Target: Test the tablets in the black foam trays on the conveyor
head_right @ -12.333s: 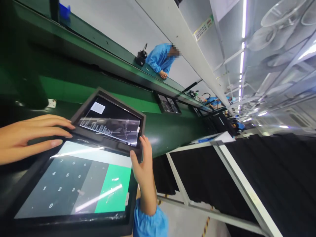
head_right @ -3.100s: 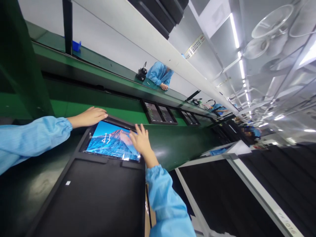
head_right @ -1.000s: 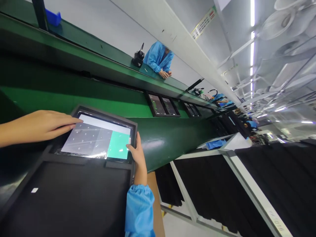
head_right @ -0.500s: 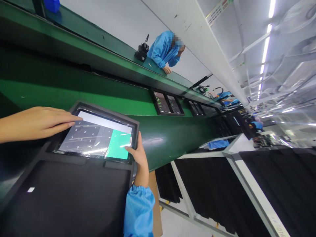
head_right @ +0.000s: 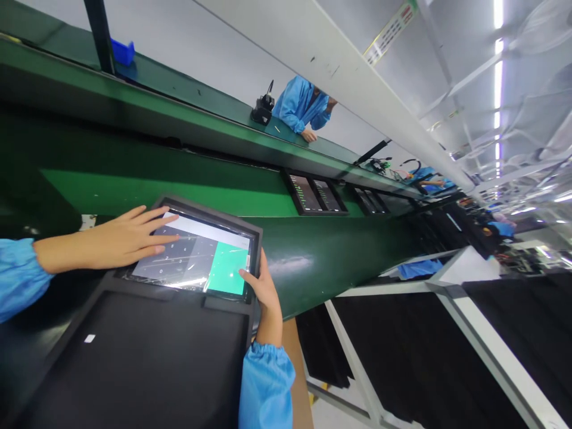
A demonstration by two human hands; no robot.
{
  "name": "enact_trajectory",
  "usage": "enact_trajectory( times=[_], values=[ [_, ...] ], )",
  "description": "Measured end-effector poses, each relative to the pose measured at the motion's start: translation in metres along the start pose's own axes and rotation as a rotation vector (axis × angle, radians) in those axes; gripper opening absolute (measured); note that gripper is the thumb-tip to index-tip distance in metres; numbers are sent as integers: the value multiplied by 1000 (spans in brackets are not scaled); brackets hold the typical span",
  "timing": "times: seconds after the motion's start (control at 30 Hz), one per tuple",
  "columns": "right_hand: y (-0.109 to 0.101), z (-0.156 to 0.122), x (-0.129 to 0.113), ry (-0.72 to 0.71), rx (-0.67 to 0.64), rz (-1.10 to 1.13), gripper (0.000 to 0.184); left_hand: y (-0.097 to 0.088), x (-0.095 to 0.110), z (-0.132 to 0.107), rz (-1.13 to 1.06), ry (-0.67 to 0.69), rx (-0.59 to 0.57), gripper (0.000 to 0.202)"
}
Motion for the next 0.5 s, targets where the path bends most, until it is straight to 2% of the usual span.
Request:
enact_trajectory(
  times=[0.07,0.17,0.33,0.4,0.5],
  values=[
    [1,0,0,2,19,-3,93,2,2,2,-25,-12,-8,53],
    [1,-2,-2,-1,25,25,90,-10,1,3,-10,-40,48,58],
    [2,-5,-5,3,-15,51,100,-25,-13,2,-35,-118,-2,63],
    [2,-5,-6,-5,-23,-8,104,-31,-16,1,-50,-152,52,64],
    [2,-3,-7,-20,-4,-97,98,-40,-15,0,-54,-164,157,71]
  ],
)
Point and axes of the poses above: each hand's wrist, its own z-axis towards the middle knuckle, its own y-axis out of the palm, x = y × z, the point moved 4 cm from there along z, towards the middle knuckle, and after that the axes turned 3 degrees about -y, right-handed, at the moved point
